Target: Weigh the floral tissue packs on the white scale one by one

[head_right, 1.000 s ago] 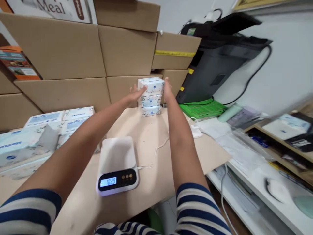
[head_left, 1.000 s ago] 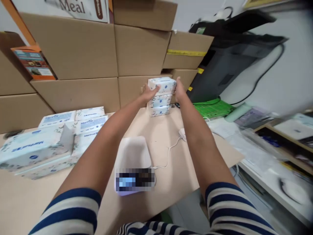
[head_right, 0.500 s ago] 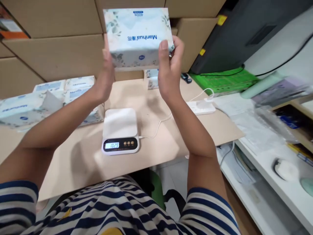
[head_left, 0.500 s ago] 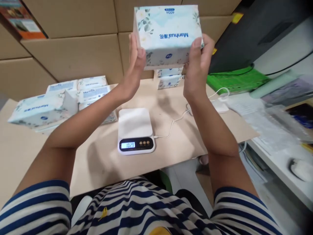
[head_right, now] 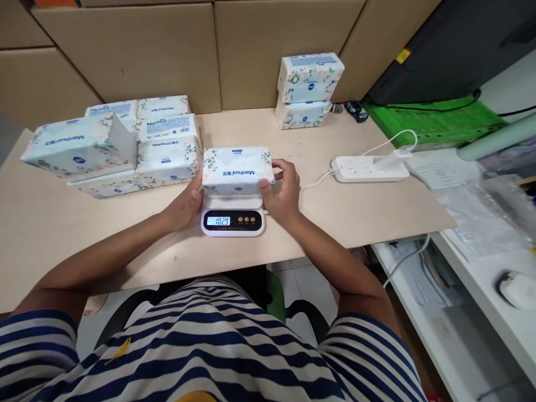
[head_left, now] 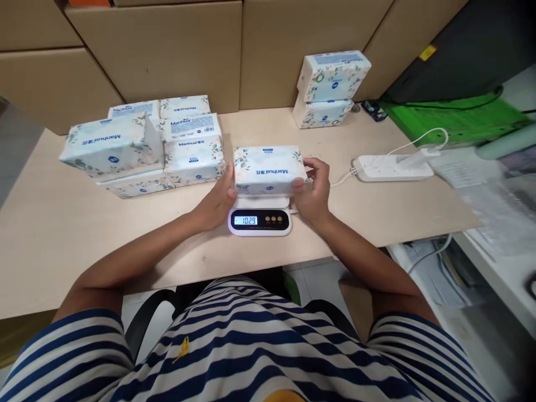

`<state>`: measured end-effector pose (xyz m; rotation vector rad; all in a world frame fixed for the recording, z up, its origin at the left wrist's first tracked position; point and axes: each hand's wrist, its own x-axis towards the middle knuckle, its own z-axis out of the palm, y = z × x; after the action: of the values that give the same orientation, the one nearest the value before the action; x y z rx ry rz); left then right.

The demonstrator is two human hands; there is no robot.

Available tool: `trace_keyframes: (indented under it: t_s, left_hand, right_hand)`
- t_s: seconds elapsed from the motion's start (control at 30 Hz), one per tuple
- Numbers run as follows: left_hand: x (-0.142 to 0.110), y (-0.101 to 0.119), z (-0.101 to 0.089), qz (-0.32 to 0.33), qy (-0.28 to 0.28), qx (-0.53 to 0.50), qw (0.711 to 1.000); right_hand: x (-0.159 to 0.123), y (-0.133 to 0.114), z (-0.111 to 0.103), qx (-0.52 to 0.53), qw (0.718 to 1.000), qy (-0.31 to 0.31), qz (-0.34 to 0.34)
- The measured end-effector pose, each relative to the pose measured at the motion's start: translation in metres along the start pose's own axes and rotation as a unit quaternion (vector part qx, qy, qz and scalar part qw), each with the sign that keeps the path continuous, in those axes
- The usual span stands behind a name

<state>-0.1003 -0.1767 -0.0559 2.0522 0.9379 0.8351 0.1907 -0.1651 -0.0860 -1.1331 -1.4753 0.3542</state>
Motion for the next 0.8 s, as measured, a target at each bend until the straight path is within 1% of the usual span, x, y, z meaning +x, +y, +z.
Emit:
trace_keyframes:
  t_s: [0.07, 0.13, 0.2, 0.23, 0.33, 0.43, 0.53, 0.6, 0.73, 0.8]
  left_hand:
    - [-0.004, -0.014, -0.001, 0.017, 0.005, 0.025, 1.0]
    - [-0.006, -0.023, 0.0, 0.066, 0.009, 0.045, 0.997]
    - [-0.007, -0.027, 0.002, 0.108, 0.012, 0.047, 0.993]
    - [-0.006, -0.027, 0.004, 0.116, 0.015, 0.04, 0.992]
    - [-0.003, -0.025, 0.008, 0.108, 0.027, 0.009, 0.994]
    - [-0.001, -0.022, 0.01, 0.106, 0.045, 0.003, 0.993]
    - [-0.004, -0.018, 0.01, 0.104, 0.04, -0.001, 0.994]
    - [-0.005, -0.015, 0.009, 0.101, 0.048, -0.003, 0.994]
    - [-0.008, -0.015, 0.008, 0.104, 0.076, 0.017, 0.992]
    - [-0.008, -0.019, 0.009, 0.125, 0.105, 0.036, 0.986]
  right_hand:
    - [0.006, 0.008, 0.0, 0.035, 0.998, 0.042, 0.007]
    - [0.008, 0.012, 0.003, 0.069, 0.995, 0.061, 0.047]
    - [0.008, 0.013, 0.006, 0.068, 0.992, 0.049, 0.09]
    - [0.007, 0.013, 0.007, 0.059, 0.992, 0.034, 0.106]
    - [0.006, 0.011, 0.007, 0.038, 0.992, -0.004, 0.124]
    - [0.008, 0.008, 0.004, 0.032, 0.991, -0.01, 0.128]
    - [0.009, 0.005, 0.002, 0.013, 0.991, -0.001, 0.13]
    - [0.007, 0.003, 0.002, 0.008, 0.991, 0.006, 0.131]
    - [0.004, -0.001, 0.003, 0.038, 0.988, 0.031, 0.143]
    - [0.006, -0.003, 0.003, 0.057, 0.986, 0.049, 0.15]
